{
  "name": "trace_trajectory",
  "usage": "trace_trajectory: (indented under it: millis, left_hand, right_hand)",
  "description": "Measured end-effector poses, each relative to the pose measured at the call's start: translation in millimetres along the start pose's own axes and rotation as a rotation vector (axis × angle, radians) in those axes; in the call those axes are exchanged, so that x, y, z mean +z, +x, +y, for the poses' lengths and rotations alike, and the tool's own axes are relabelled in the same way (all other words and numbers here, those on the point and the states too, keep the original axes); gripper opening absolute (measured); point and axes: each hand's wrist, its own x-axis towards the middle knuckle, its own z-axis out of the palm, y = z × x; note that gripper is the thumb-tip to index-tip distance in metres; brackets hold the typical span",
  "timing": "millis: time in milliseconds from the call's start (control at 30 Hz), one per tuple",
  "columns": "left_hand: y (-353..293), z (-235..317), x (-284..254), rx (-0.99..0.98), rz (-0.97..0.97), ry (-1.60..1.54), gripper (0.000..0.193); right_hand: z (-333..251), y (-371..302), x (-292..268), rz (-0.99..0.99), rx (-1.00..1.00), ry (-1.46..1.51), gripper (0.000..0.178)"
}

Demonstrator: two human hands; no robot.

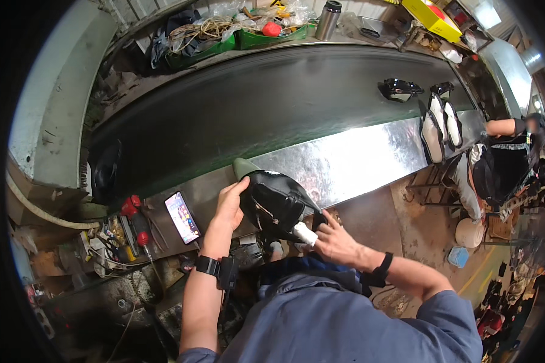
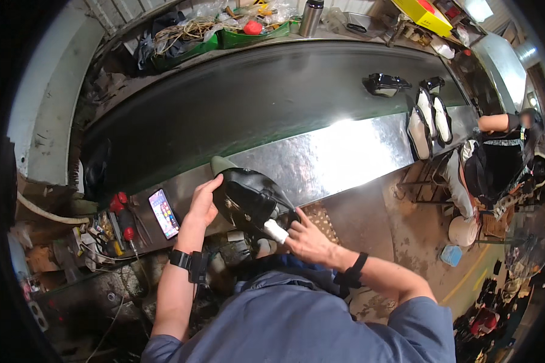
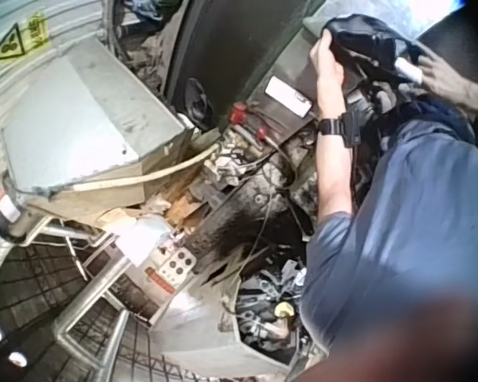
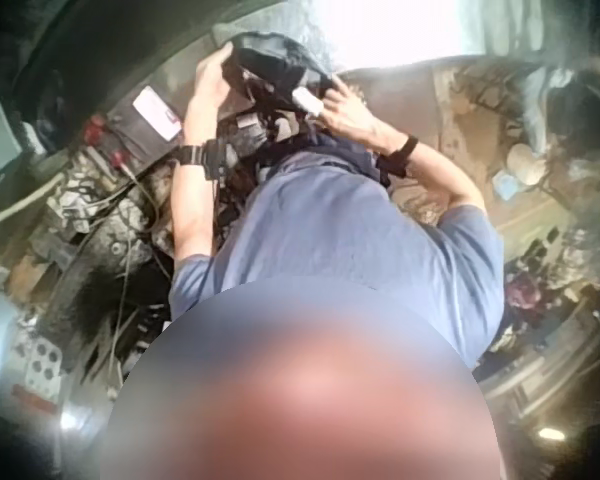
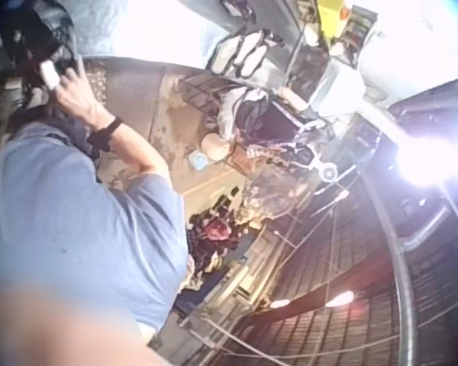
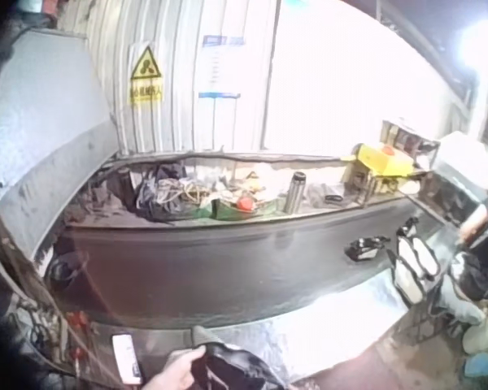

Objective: Using a toe-lasting machine to shape and attach the upper part of the shoe to the insole over a last.

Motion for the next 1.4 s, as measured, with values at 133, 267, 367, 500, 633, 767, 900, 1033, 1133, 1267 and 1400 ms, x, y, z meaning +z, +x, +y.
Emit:
trace_trajectory:
  millis: [133, 267, 367, 500, 633, 767, 900, 1033, 1133, 1267, 1400]
  left_hand:
    - [30.0, -5.2, 6.5, 0.205, 0.242, 0.312, 0.036]
    - [69.8, 8.6, 8.2, 0.393, 0.493, 0.639, 0.035]
    - [85.4, 6.7, 2.3, 0.436, 0.634, 0.796, 0.036]
    - [73.5, -10.4, 16.9, 0.627, 0.762, 1.015, 0.040]
    - [54.1, -30.4, -7.1, 0.495, 0.589, 0.517, 0.042]
    - [43.7, -22.3, 37.0, 0.141, 0.679, 0.975, 0.084]
    - [35.5, -31.0, 45.7, 0.282, 0.772, 1.100, 0.065]
    - [39.0, -38.0, 35.0, 0.332, 0.857, 0.974, 0.051]
    - [35.5, -35.6, 25.6, 0.388, 0.861, 0.854, 0.044]
    - [-1.2, -32.7, 5.0, 0.483, 0.919, 0.703, 0.042]
    - [-83.4, 6.9, -5.8, 0.563, 1.048, 0.611, 0.042]
  right_hand:
    - [2.4, 6.0, 32.5, 0.172, 0.016, 0.138, 0.034]
    - [7.8, 31.6, 48.9, 0.378, 0.123, 0.344, 0.058]
    - [16.3, 52.2, 67.4, 0.523, 0.303, 0.557, 0.097]
    - [24.6, 53.4, 81.0, 0.602, 0.446, 0.858, 0.123]
    - [32.1, 33.9, 71.3, 0.422, 0.425, 1.051, 0.106]
    - [41.4, 32.3, 73.6, 0.338, 0.362, 0.947, 0.092]
    - [49.3, 31.2, 68.7, 0.212, 0.361, 1.065, 0.092]
    - [52.7, 39.1, 62.4, 0.152, 0.283, 0.980, 0.094]
    - [52.7, 37.9, 67.5, 0.135, 0.268, 1.006, 0.094]
    - [39.4, 43.7, 58.7, 0.250, 0.035, 0.760, 0.101]
    - [5.7, 75.2, 3.6, 0.046, -0.065, 1.041, 0.097]
